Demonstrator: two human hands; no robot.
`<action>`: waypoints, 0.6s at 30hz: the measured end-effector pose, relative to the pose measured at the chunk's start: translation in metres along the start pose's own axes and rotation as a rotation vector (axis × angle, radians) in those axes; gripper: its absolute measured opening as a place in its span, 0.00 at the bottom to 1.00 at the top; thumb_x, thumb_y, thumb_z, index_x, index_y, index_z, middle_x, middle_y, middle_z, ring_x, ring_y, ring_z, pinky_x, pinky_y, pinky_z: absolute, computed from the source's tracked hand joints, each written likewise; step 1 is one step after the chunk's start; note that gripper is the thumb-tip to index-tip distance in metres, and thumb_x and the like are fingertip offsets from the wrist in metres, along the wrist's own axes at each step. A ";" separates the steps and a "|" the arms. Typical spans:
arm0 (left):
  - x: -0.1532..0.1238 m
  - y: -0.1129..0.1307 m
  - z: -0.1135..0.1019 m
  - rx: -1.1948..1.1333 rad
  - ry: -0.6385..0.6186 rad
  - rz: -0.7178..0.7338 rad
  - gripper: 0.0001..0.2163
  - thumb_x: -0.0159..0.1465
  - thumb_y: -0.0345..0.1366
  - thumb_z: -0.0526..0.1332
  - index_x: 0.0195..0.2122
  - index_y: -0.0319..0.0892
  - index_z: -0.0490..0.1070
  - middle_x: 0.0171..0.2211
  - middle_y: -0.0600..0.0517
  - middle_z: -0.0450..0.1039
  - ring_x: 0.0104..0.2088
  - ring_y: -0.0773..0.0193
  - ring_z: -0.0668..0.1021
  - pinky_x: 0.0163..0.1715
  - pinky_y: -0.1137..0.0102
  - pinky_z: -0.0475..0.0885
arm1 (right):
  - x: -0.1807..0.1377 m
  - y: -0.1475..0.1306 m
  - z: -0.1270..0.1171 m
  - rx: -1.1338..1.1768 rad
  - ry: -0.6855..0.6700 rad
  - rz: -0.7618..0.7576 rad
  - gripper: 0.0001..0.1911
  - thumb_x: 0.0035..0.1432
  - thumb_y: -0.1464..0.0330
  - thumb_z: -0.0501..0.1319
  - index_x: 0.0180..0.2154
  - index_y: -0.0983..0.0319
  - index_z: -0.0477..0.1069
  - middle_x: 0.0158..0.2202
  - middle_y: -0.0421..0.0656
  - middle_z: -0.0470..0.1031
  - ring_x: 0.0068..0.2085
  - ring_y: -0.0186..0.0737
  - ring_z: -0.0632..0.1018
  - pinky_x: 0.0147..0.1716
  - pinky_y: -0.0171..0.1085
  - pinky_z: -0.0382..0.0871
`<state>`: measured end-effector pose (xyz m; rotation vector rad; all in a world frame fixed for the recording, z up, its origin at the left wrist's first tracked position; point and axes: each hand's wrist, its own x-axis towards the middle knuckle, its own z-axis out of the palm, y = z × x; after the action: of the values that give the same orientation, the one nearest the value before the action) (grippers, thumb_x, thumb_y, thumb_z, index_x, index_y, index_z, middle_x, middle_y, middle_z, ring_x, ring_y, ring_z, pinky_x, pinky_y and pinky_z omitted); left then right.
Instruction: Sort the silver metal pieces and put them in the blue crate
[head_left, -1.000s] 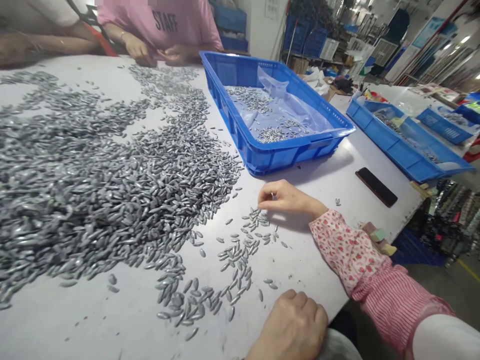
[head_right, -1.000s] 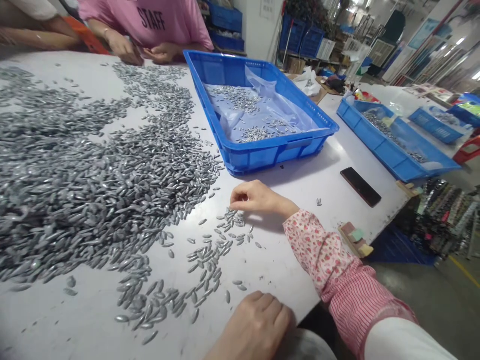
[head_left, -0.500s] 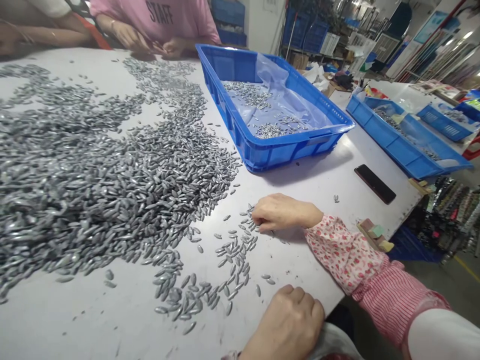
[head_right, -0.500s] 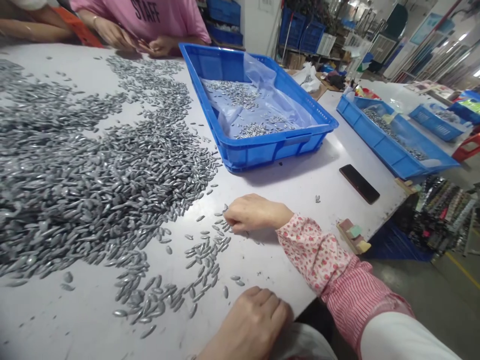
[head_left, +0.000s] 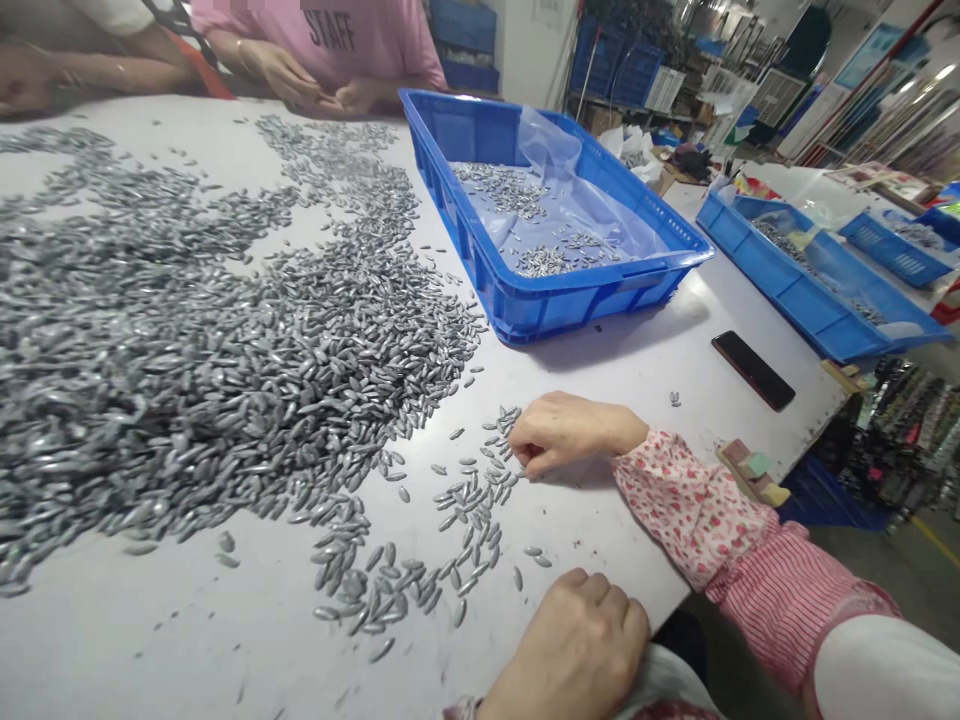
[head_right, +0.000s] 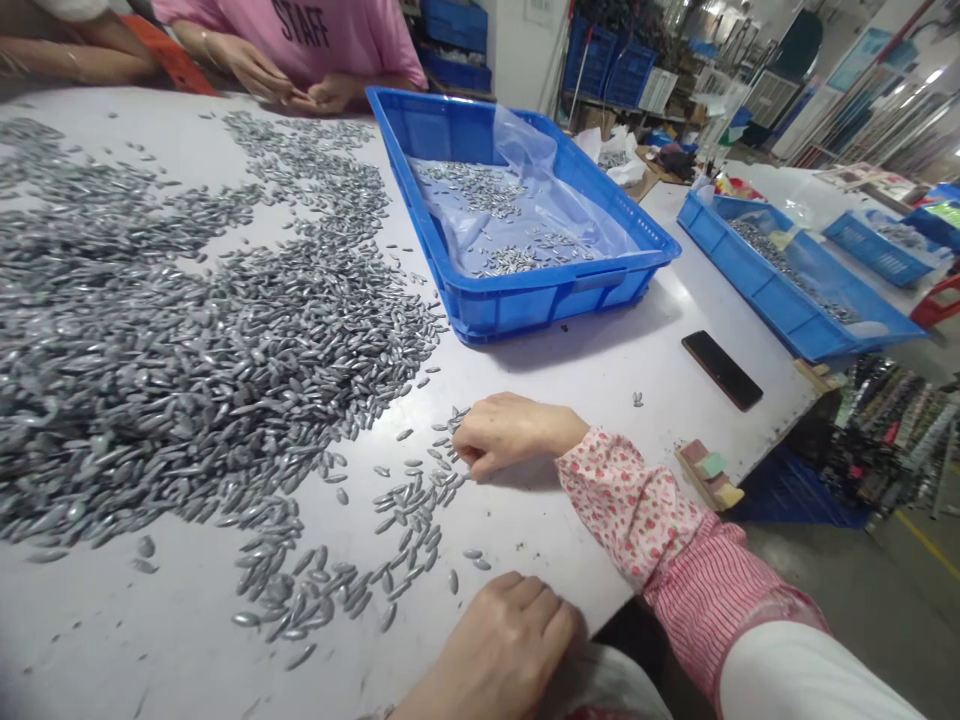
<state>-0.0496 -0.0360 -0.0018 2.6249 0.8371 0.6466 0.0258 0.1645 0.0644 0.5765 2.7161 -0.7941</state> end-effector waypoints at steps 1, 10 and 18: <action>0.000 0.000 0.000 -0.001 -0.004 0.002 0.12 0.58 0.29 0.68 0.31 0.41 0.62 0.27 0.54 0.71 0.25 0.61 0.71 0.25 0.66 0.62 | -0.001 0.001 -0.001 0.008 -0.010 0.016 0.07 0.55 0.68 0.65 0.27 0.62 0.71 0.27 0.37 0.72 0.28 0.31 0.66 0.29 0.34 0.50; 0.000 -0.001 0.000 -0.015 -0.030 -0.002 0.10 0.60 0.29 0.66 0.32 0.41 0.62 0.28 0.54 0.71 0.26 0.61 0.71 0.26 0.66 0.63 | 0.004 -0.001 0.006 -0.015 0.030 -0.071 0.05 0.55 0.69 0.65 0.30 0.62 0.70 0.30 0.38 0.72 0.32 0.33 0.67 0.30 0.34 0.51; 0.000 -0.001 -0.001 -0.029 -0.051 -0.001 0.08 0.62 0.29 0.63 0.32 0.41 0.62 0.29 0.53 0.71 0.27 0.62 0.72 0.27 0.67 0.63 | 0.005 0.001 0.008 -0.062 0.091 -0.038 0.05 0.58 0.71 0.60 0.29 0.62 0.72 0.30 0.40 0.74 0.31 0.34 0.67 0.31 0.34 0.53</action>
<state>-0.0505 -0.0352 -0.0009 2.6039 0.8082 0.5851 0.0231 0.1621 0.0562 0.5618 2.8313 -0.7069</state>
